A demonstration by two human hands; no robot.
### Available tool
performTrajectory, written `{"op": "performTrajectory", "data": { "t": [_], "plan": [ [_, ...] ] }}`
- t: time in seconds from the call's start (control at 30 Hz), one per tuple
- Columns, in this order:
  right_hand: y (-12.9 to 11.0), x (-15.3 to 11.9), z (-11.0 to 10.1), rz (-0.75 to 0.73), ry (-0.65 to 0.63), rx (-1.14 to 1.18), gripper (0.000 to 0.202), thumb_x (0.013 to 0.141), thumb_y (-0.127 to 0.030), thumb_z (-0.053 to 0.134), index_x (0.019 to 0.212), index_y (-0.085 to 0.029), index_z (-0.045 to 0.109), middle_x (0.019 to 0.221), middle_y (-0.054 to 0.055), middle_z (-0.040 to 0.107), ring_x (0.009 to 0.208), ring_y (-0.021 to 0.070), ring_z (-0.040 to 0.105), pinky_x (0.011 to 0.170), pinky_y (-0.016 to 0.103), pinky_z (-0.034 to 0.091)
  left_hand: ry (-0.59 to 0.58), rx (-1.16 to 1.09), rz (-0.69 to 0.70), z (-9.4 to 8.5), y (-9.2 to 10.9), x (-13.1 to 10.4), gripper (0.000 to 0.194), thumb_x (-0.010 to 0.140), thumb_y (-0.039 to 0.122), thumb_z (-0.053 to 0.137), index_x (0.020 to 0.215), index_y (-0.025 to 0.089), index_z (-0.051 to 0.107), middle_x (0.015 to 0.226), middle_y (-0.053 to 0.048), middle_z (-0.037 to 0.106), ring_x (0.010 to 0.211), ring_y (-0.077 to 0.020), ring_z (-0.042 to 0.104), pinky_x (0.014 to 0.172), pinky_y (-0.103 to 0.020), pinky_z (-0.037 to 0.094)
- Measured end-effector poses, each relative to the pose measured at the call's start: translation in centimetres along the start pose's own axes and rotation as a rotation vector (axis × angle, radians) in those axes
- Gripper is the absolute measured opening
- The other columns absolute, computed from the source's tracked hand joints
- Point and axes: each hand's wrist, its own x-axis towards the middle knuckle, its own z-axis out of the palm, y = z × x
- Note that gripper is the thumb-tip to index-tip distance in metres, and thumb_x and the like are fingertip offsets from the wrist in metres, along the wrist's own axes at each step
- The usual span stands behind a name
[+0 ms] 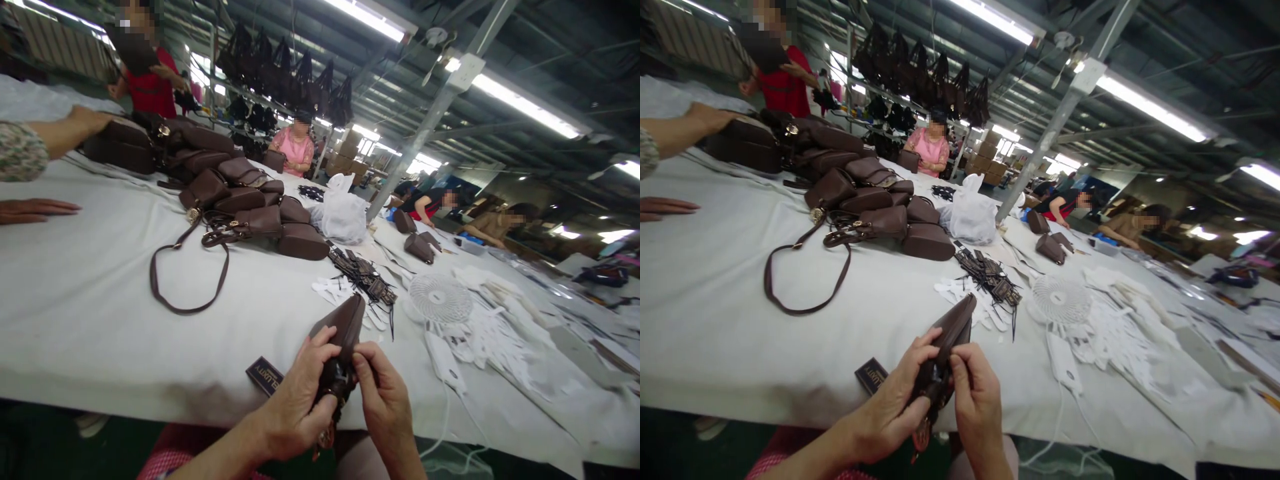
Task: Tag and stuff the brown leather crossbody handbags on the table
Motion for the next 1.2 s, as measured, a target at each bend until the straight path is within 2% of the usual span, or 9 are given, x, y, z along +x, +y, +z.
{"op": "performTrajectory", "data": {
  "t": [0.17,0.27,0.37,0.47,0.63,0.73,0.87,1.03,1.2],
  "plan": [
    [-1.1,-1.1,-0.5,-0.033,-0.036,0.033,0.016,0.089,-0.031,0.056,0.102,-0.022,0.059,0.091,0.003,0.06,0.071,0.0143,0.059,0.062,0.024,0.053,0.009,0.044,0.052,0.0,-0.6,0.1,0.07,0.077,0.003,0.046,0.139,0.025,0.023,0.157,-0.016,0.021,0.146,-0.0318,0.017,0.117,-0.062,0.01],
    [-2.3,-1.3,-0.7,-0.06,-0.032,-0.043,0.011,0.085,-0.026,0.06,0.095,-0.022,0.059,0.1,0.006,0.057,0.075,0.0146,0.06,0.065,0.025,0.055,0.025,0.073,0.066,0.2,-0.7,0.2,0.068,0.079,0.004,0.044,0.14,0.025,0.021,0.157,-0.015,0.021,0.146,-0.0315,0.019,0.117,-0.062,0.009],
    [-3.2,-1.0,-0.9,0.001,-0.042,-0.114,0.01,0.087,-0.03,0.057,0.088,-0.021,0.06,0.093,0.007,0.06,0.076,0.0162,0.061,0.064,0.025,0.054,0.04,0.104,0.057,0.5,-0.6,0.2,0.067,0.081,0.004,0.042,0.14,0.025,0.021,0.158,-0.015,0.02,0.145,-0.0316,0.02,0.117,-0.062,0.008],
    [-3.7,-0.2,-0.7,0.106,-0.017,-0.176,0.016,0.086,-0.037,0.06,0.086,-0.02,0.06,0.079,0.003,0.062,0.066,0.0159,0.061,0.058,0.026,0.052,0.045,0.136,0.049,0.8,-0.5,0.1,0.068,0.081,0.004,0.042,0.141,0.026,0.02,0.158,-0.014,0.021,0.145,-0.0319,0.02,0.117,-0.063,0.007],
    [-4.1,0.5,0.3,-0.09,0.041,-0.386,0.012,0.087,-0.025,0.054,0.084,-0.022,0.066,0.088,0.005,0.062,0.075,0.0173,0.059,0.067,0.029,0.047,0.086,0.192,0.047,1.1,-0.6,0.0,0.069,0.083,0.008,0.042,0.144,0.025,0.015,0.157,-0.014,0.023,0.146,-0.0313,0.018,0.116,-0.064,0.008],
    [-4.1,0.4,0.6,-0.138,0.079,-0.468,0.015,0.087,-0.023,0.052,0.08,-0.022,0.064,0.083,0.005,0.062,0.077,0.0196,0.057,0.072,0.032,0.043,0.101,0.238,0.074,1.4,-0.9,0.1,0.071,0.082,0.009,0.044,0.145,0.024,0.014,0.156,-0.016,0.023,0.146,-0.0327,0.015,0.115,-0.065,0.009],
    [-3.6,0.1,0.0,-0.007,0.045,-0.259,0.014,0.087,-0.031,0.054,0.08,-0.021,0.062,0.077,0.002,0.064,0.074,0.0195,0.057,0.072,0.032,0.043,0.123,0.29,0.1,1.7,-1.1,0.3,0.072,0.08,0.01,0.046,0.143,0.023,0.014,0.156,-0.019,0.023,0.145,-0.0349,0.017,0.113,-0.067,0.009],
    [-3.2,0.6,-0.8,0.254,-0.095,0.216,0.028,0.082,-0.047,0.061,0.081,-0.019,0.061,0.077,0.001,0.066,0.075,0.0176,0.059,0.072,0.029,0.048,0.082,0.332,0.082,0.7,-1.3,1.2,0.06,0.077,0.012,0.05,0.133,0.022,0.031,0.151,-0.017,0.034,0.142,-0.0335,0.026,0.114,-0.064,0.005],
    [-3.2,1.5,-0.6,0.332,-0.09,0.444,0.029,0.076,-0.045,0.071,0.082,-0.018,0.062,0.077,0.0,0.066,0.073,0.0156,0.059,0.07,0.028,0.049,-0.1,0.15,0.08,-1.9,-1.8,2.5,0.053,0.084,0.015,0.049,0.134,0.024,0.038,0.149,-0.013,0.041,0.14,-0.0281,0.033,0.117,-0.057,0.008]
  ]
}}
